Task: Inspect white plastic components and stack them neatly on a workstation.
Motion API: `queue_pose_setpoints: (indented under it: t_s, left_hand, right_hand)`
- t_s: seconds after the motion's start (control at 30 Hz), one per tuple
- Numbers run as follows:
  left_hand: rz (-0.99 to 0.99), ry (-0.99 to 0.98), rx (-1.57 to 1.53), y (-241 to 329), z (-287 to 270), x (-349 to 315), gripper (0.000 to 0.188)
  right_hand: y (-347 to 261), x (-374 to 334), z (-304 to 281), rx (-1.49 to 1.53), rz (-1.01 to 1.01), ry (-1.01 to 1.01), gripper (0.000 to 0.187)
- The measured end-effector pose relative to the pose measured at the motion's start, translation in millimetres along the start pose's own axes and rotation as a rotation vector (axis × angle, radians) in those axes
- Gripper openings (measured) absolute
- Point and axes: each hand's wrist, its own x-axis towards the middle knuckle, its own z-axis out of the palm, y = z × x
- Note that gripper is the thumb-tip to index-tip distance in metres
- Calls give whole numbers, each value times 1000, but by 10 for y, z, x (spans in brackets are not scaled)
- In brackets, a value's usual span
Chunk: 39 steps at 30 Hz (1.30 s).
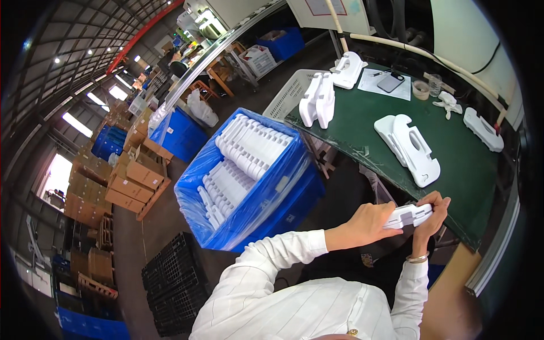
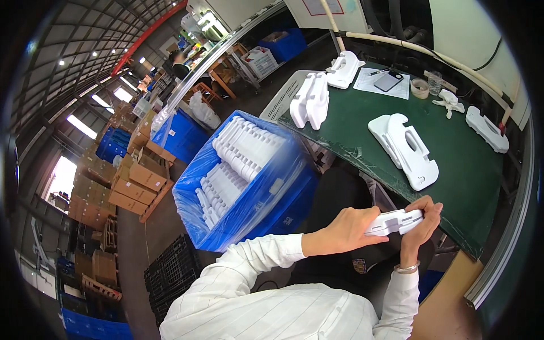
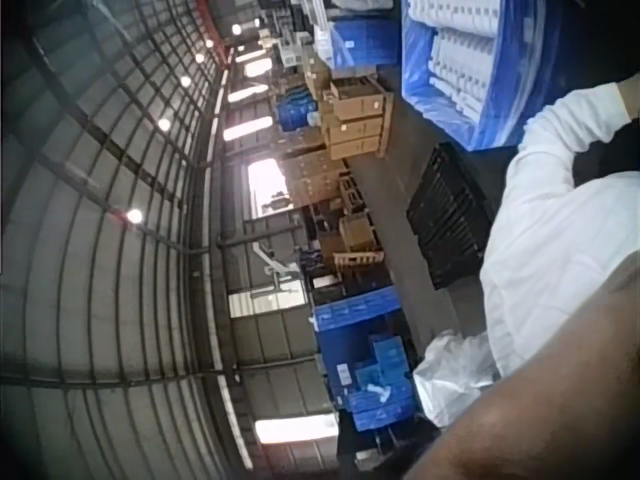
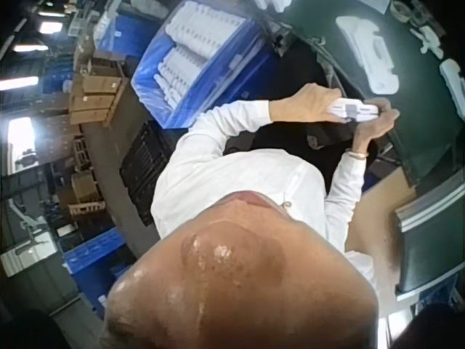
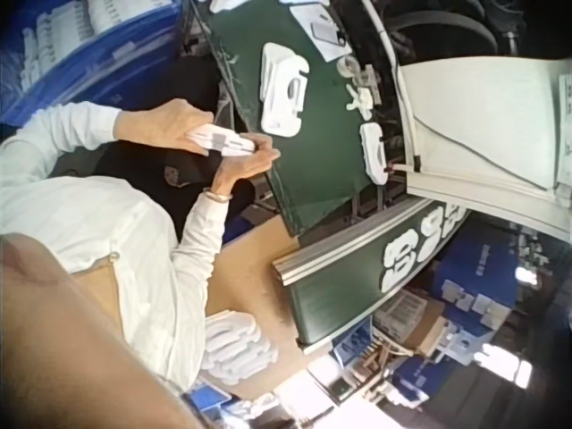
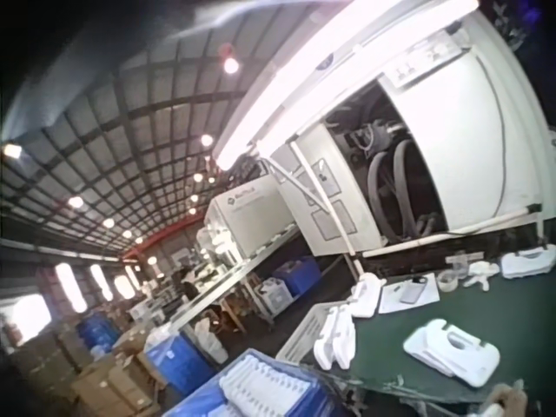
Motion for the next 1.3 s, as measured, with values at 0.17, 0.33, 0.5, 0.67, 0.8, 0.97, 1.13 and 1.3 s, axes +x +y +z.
queue_pose_setpoints:
  t_s: [0.17,0.33,0.5,0.67,0.8,0.97,1.13,1.3]
  left_hand:
    - [-31,-134,-243,-73,-10,35,39]
    - [-479,-590,-985,-94,-56,118,34]
    - [-526,-516,-1071,-166,113,64,55]
    - [-489,-468,-1159,-180,197,18,76]
    - [-511,-404,-1128,-183,232,-22,78]
    - [-517,-358,-1159,-197,304,-18,79]
    - [-651,-311,-1247,-142,351,87,85]
    - [-818,32,-1519,-289,155,292,83]
  right_hand:
    - [63,52,-11,53,4,-38,67]
    - [66,107,55,236,16,-83,68]
    - [32,120,135,144,56,-161,71]
    - [-63,128,200,2,-106,-202,73]
    - [-100,156,278,-41,-100,-219,73]
    - [-110,203,308,-6,-161,-225,72]
    - [72,261,246,75,10,-222,68]
    - [0,268,336,-159,-61,-46,24]
